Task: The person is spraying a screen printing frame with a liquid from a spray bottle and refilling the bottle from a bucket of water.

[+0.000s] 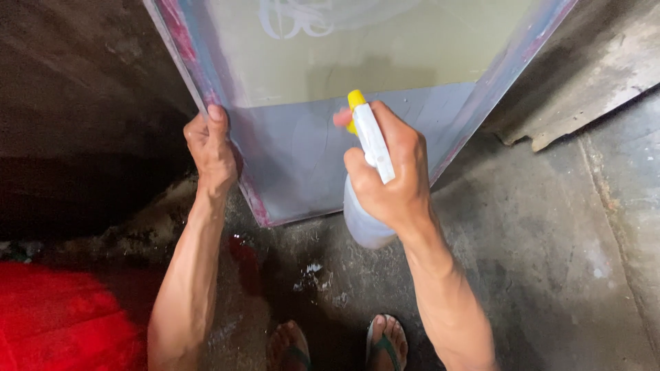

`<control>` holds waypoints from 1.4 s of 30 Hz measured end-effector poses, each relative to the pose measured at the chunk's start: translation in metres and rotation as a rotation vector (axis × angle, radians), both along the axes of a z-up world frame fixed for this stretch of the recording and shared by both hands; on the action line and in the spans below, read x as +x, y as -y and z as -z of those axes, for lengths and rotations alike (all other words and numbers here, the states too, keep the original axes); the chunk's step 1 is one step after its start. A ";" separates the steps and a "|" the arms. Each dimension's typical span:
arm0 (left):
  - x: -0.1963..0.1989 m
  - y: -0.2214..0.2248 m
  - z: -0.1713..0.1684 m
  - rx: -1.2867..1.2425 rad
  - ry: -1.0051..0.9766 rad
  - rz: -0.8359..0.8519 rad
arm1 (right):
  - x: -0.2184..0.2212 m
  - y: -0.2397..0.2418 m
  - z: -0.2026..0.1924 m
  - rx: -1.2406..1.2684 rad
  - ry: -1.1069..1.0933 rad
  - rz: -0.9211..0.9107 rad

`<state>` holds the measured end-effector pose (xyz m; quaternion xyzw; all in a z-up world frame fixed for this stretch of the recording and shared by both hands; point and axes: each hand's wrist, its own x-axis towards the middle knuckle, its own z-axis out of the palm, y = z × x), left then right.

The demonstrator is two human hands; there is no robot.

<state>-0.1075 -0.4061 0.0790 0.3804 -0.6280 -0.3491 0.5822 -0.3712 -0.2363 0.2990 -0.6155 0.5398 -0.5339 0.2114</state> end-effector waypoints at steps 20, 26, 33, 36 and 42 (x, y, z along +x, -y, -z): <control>-0.069 -0.010 0.034 0.056 -0.320 -0.054 | -0.021 -0.012 0.002 0.142 -0.011 0.130; -0.041 0.015 0.092 0.080 -0.410 -0.030 | -0.017 -0.002 0.009 0.094 0.003 0.077; -0.027 0.013 0.093 0.061 -0.210 -0.016 | -0.008 0.004 0.015 0.110 0.002 0.037; -0.022 0.007 0.077 0.039 -0.114 0.016 | -0.002 0.012 0.023 0.112 -0.042 0.074; -0.032 -0.008 0.054 -0.006 -0.081 -0.002 | 0.003 0.015 0.020 0.072 -0.019 0.046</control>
